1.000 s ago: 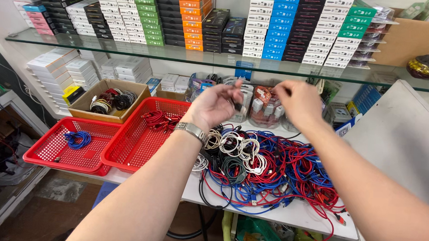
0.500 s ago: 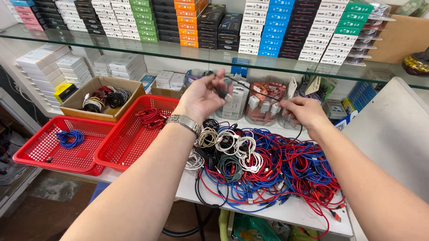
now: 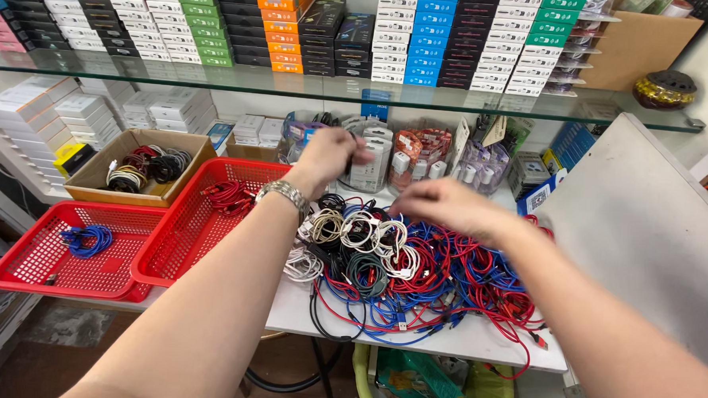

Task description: The person sorts a pile of tangled cables on a counter, untangling and coiling each one by hand. They place the coiled cables into red baskets or a cardboard box, organizing them by color and type.

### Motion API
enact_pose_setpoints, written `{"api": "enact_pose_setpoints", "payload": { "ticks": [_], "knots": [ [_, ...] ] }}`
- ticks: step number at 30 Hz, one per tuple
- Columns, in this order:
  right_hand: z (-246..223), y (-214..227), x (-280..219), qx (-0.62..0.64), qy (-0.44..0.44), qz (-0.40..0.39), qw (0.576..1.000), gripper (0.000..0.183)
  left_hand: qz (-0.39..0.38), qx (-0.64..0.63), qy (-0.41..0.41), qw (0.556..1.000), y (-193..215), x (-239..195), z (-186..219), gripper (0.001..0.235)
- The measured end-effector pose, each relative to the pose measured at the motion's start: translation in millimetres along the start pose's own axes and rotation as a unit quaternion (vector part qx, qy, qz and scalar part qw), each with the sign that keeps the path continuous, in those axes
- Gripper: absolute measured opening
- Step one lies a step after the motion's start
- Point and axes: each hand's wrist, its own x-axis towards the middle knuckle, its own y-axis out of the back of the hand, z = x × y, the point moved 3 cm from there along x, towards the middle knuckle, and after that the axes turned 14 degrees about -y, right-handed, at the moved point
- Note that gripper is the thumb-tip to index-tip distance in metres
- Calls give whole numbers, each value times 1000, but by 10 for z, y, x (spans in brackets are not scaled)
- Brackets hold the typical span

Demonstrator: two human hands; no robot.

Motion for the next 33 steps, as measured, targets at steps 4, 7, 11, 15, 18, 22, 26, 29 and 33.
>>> {"api": "enact_pose_setpoints", "payload": {
  "ticks": [4,7,11,15,18,22,26,29,33],
  "knots": [
    [-20,479,65,58,-47,63,995,27,-201,102,5,974,-230,-295,85,26],
    [-11,649,121,16,-16,138,990,23,-255,-65,61,963,-420,-416,145,27],
    [89,666,156,47,-12,149,988,22,-288,-278,132,907,-386,-476,229,25],
    [202,440,159,82,-41,162,982,25,-218,-430,65,874,-265,-419,319,24],
    [179,19,153,78,-42,154,984,29,-145,-546,39,824,-244,-324,357,24],
    [-6,-558,117,145,-101,-1,984,32,0,-493,43,869,-284,-233,268,21],
    [-253,-539,-22,22,-71,-72,995,30,-9,7,-84,996,-185,-314,242,26],
    [-300,-158,-94,-31,-129,-115,985,28,-167,283,-53,943,-196,-430,200,29],
    [-288,428,-68,5,-136,-116,984,34,-314,-17,110,943,-298,-575,211,33]
  ]
}}
